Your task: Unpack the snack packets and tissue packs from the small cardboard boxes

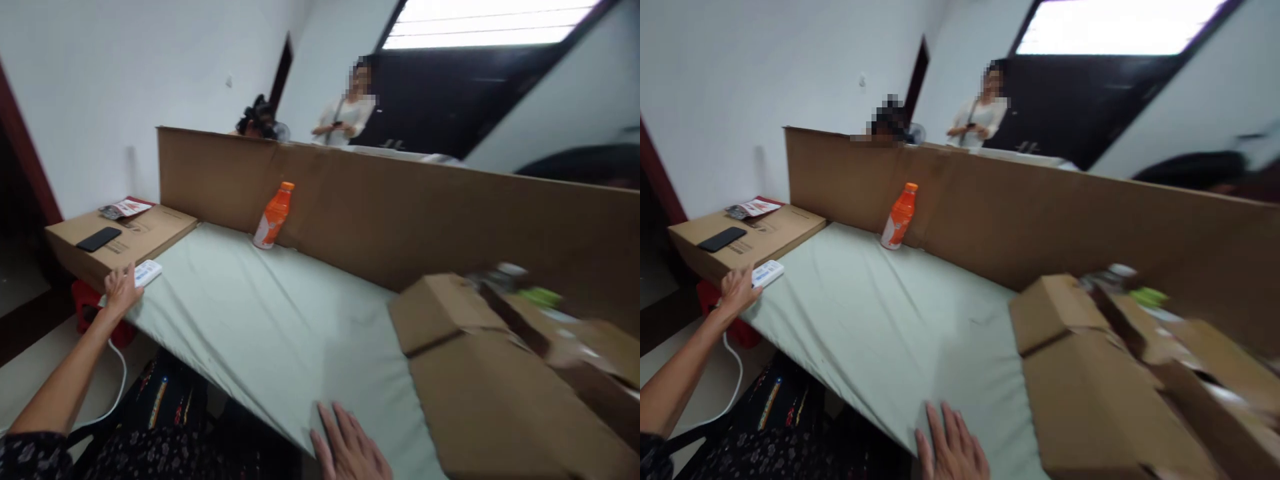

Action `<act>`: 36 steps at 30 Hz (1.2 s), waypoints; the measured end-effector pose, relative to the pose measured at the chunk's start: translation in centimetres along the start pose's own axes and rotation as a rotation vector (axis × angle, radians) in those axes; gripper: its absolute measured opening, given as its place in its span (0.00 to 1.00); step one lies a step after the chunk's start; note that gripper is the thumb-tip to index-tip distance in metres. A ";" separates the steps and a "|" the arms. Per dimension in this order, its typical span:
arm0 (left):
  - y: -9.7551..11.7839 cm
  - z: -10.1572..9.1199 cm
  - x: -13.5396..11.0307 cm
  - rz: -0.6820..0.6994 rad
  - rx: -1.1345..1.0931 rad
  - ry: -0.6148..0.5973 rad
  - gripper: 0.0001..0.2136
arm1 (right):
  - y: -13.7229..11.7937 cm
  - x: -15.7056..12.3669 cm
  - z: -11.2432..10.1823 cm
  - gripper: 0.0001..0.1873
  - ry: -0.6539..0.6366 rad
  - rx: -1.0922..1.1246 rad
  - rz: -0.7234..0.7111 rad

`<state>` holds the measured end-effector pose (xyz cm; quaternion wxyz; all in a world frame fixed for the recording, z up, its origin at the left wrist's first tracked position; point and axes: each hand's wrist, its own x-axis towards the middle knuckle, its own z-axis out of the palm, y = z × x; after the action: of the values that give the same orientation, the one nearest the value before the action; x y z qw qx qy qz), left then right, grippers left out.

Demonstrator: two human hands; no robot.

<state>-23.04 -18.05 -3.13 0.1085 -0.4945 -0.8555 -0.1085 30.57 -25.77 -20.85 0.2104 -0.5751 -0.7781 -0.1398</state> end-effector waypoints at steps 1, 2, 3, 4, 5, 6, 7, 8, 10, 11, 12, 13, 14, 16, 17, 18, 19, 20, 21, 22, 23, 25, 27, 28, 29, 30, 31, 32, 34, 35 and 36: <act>1.1 -0.3 -0.2 0.043 -0.007 0.019 0.27 | -0.8 0.3 -0.8 0.29 -0.014 -0.018 0.023; 2.4 -0.4 -0.2 0.101 -0.024 0.031 0.29 | -1.7 0.8 -1.6 0.28 -0.025 -0.031 0.056; 3.8 -0.4 -0.2 0.173 -0.050 0.035 0.30 | -2.4 1.4 -2.5 0.27 -0.049 -0.034 0.075; 5.3 -0.2 -0.1 0.250 -0.081 0.031 0.30 | -3.1 2.1 -3.2 0.25 -0.080 -0.030 0.090; 6.9 0.1 0.0 0.328 -0.113 0.023 0.29 | -3.6 2.8 -3.8 0.25 -0.115 -0.021 0.110; 8.5 0.5 0.1 0.403 -0.145 0.013 0.28 | -3.9 3.5 -4.3 0.25 -0.148 -0.006 0.129; 10.0 1.0 0.2 0.472 -0.175 0.001 0.27 | -4.1 4.1 -4.8 0.25 -0.176 0.014 0.152; 11.5 1.5 0.3 0.534 -0.200 -0.011 0.25 | -4.2 4.5 -5.1 0.26 -0.199 0.040 0.175; 14.0 2.6 0.4 0.637 -0.237 -0.035 0.23 | -4.4 4.9 -5.6 0.27 -0.221 0.098 0.221; 15.1 3.0 0.5 0.680 -0.248 -0.046 0.22 | -4.4 5.1 -5.8 0.27 -0.226 0.128 0.242; 16.2 3.4 0.5 0.716 -0.255 -0.055 0.22 | -4.5 5.2 -6.1 0.27 -0.230 0.156 0.259; 17.1 3.8 0.6 0.748 -0.261 -0.063 0.22 | -4.5 5.3 -6.3 0.27 -0.235 0.181 0.272; 18.1 4.2 0.5 0.776 -0.266 -0.068 0.23 | -4.5 5.4 -6.6 0.28 -0.243 0.204 0.282; 20.2 5.1 0.1 0.837 -0.266 -0.075 0.25 | -4.5 5.8 -7.2 0.29 -0.265 0.243 0.290; 21.2 5.5 -0.4 0.873 -0.259 -0.083 0.26 | -4.4 5.9 -7.4 0.30 -0.276 0.258 0.293; 22.2 6.0 -1.1 0.911 -0.250 -0.097 0.28 | -4.4 6.1 -7.5 0.30 -0.285 0.269 0.296; 23.1 6.4 -2.1 0.953 -0.237 -0.113 0.29 | -4.4 6.2 -7.5 0.31 -0.292 0.275 0.300; 23.8 6.8 -3.2 0.999 -0.222 -0.130 0.29 | -4.4 6.2 -7.4 0.31 -0.296 0.277 0.304; 24.4 7.2 -4.5 1.045 -0.212 -0.147 0.30 | -4.3 6.1 -7.3 0.31 -0.295 0.277 0.308; 24.7 7.5 -5.8 1.094 -0.205 -0.155 0.30 | -4.3 6.1 -7.1 0.32 -0.290 0.276 0.309; 24.8 7.7 -7.0 1.139 -0.209 -0.159 0.29 | -4.2 5.9 -7.1 0.31 -0.276 0.280 0.304; 24.5 8.0 -9.1 1.216 -0.243 -0.159 0.29 | -3.7 5.8 -7.6 0.25 -0.201 0.304 0.265; 23.7 8.2 -10.5 1.274 -0.302 -0.173 0.29 | -2.2 6.0 -9.4 0.17 -0.022 0.303 0.221; 23.3 8.2 -11.0 1.299 -0.329 -0.189 0.29 | -1.1 6.4 -10.7 0.16 0.102 0.275 0.214; 22.8 8.1 -11.5 1.321 -0.351 -0.214 0.30 | 0.3 6.9 -12.2 0.16 0.235 0.225 0.222; 22.4 8.0 -11.9 1.340 -0.369 -0.246 0.30 | 1.9 7.5 -13.8 0.18 0.358 0.159 0.252; 22.0 7.8 -12.3 1.349 -0.385 -0.286 0.32 | 3.7 8.1 -15.3 0.22 0.444 0.089 0.291; 21.7 7.5 -12.7 1.352 -0.402 -0.331 0.33 | 5.7 8.9 -16.6 0.25 0.492 0.022 0.343; 21.2 6.7 -13.4 1.349 -0.443 -0.433 0.34 | 9.8 10.2 -18.1 0.37 0.495 -0.037 0.494; 21.0 6.3 -13.6 1.348 -0.470 -0.487 0.34 | 11.7 10.8 -18.2 0.41 0.449 -0.010 0.580; 20.9 5.9 -13.6 1.347 -0.502 -0.541 0.34 | 13.3 11.3 -18.1 0.41 0.379 0.042 0.658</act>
<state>1.29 -17.32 -11.13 -0.1775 -0.9281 -0.3161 -0.0853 43.49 -20.67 0.13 0.3960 -0.7538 -0.5017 -0.1527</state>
